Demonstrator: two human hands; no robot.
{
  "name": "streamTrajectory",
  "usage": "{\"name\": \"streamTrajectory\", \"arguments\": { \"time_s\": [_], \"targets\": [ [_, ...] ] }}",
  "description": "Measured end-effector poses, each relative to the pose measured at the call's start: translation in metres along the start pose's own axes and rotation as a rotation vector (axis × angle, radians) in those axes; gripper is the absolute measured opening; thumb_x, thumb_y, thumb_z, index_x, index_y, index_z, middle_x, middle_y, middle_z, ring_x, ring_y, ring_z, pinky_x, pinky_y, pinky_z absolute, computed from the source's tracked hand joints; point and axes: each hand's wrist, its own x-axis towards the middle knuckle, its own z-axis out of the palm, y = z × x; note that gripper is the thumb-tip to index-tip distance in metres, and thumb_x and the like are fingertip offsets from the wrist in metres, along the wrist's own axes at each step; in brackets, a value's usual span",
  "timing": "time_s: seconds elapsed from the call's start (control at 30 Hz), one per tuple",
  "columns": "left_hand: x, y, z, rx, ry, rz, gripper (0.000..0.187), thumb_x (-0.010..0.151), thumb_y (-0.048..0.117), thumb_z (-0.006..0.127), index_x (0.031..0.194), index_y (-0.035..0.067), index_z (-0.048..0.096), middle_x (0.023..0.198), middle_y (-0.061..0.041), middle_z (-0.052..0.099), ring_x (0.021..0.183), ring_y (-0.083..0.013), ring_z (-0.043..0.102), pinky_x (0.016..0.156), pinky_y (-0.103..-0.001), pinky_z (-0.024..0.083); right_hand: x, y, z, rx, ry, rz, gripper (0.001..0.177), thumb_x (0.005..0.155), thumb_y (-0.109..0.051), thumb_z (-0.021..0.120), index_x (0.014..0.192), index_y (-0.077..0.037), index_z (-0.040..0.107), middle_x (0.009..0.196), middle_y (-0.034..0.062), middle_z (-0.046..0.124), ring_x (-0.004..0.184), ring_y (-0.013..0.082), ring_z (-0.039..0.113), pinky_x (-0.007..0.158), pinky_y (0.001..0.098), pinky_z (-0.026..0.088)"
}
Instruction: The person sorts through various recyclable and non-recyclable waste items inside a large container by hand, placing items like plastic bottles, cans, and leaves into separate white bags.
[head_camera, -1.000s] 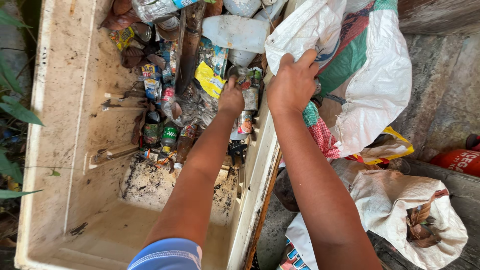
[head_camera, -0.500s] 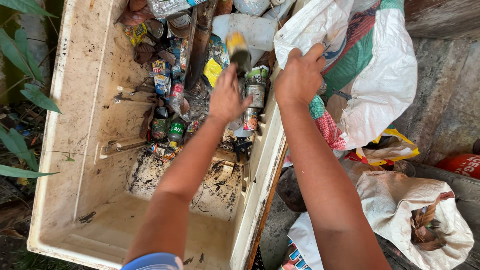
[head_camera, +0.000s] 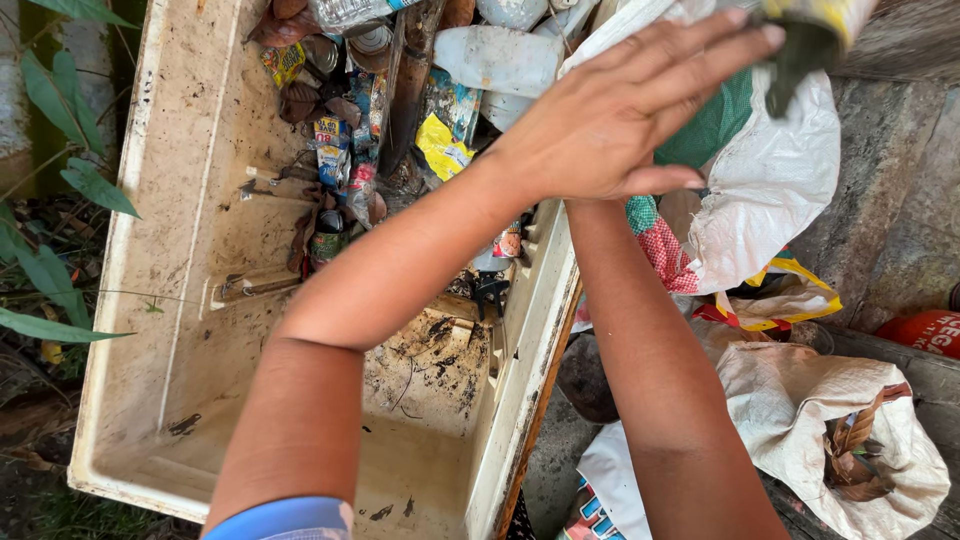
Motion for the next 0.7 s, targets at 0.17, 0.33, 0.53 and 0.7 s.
{"name": "streamTrajectory", "arguments": {
  "time_s": [0.17, 0.33, 0.53, 0.7],
  "targets": [
    [-0.034, -0.036, 0.031, 0.105, 0.275, -0.221, 0.05, 0.1, 0.041, 0.08, 0.139, 0.014, 0.064, 0.149, -0.017, 0.051, 0.139, -0.0378, 0.049, 0.119, -0.046, 0.043, 0.036, -0.07, 0.004, -2.773, -0.898, 0.099, 0.034, 0.101, -0.034, 0.065, 0.124, -0.009, 0.067, 0.133, 0.0184, 0.046, 0.113, 0.0387, 0.055, 0.085, 0.0541, 0.053],
    [-0.112, -0.087, 0.093, -0.028, 0.475, -0.662, 0.034, 0.104, 0.017, 0.067, 0.137, 0.009, 0.059, 0.143, -0.017, 0.058, 0.133, -0.0388, 0.054, 0.117, -0.044, 0.044, 0.034, -0.075, -0.003, -2.967, -1.051, -0.012, 0.026, 0.073, -0.009, 0.078, 0.096, -0.003, 0.067, 0.12, 0.0213, 0.046, 0.106, 0.043, 0.056, 0.072, 0.0468, 0.059],
    [-0.191, -0.124, 0.21, 0.022, -0.095, -0.914, 0.057, 0.086, 0.017, 0.072, 0.138, 0.003, 0.052, 0.138, -0.021, 0.055, 0.132, -0.0419, 0.045, 0.11, -0.049, 0.041, 0.031, -0.073, 0.004, -2.969, -1.075, -0.046, 0.025, 0.072, -0.008, 0.078, 0.094, -0.003, 0.067, 0.117, 0.0223, 0.045, 0.103, 0.0437, 0.056, 0.07, 0.0476, 0.059],
    [-0.208, -0.133, 0.294, -0.007, -0.565, -1.145, 0.064, 0.095, 0.015, 0.057, 0.155, 0.012, 0.033, 0.164, -0.007, 0.031, 0.153, -0.032, 0.024, 0.115, -0.059, 0.033, 0.031, -0.072, 0.002, -2.962, -1.067, -0.105, 0.017, 0.079, -0.005, 0.074, 0.094, -0.003, 0.067, 0.116, 0.0214, 0.046, 0.103, 0.043, 0.056, 0.07, 0.0456, 0.06]
  ]
}}
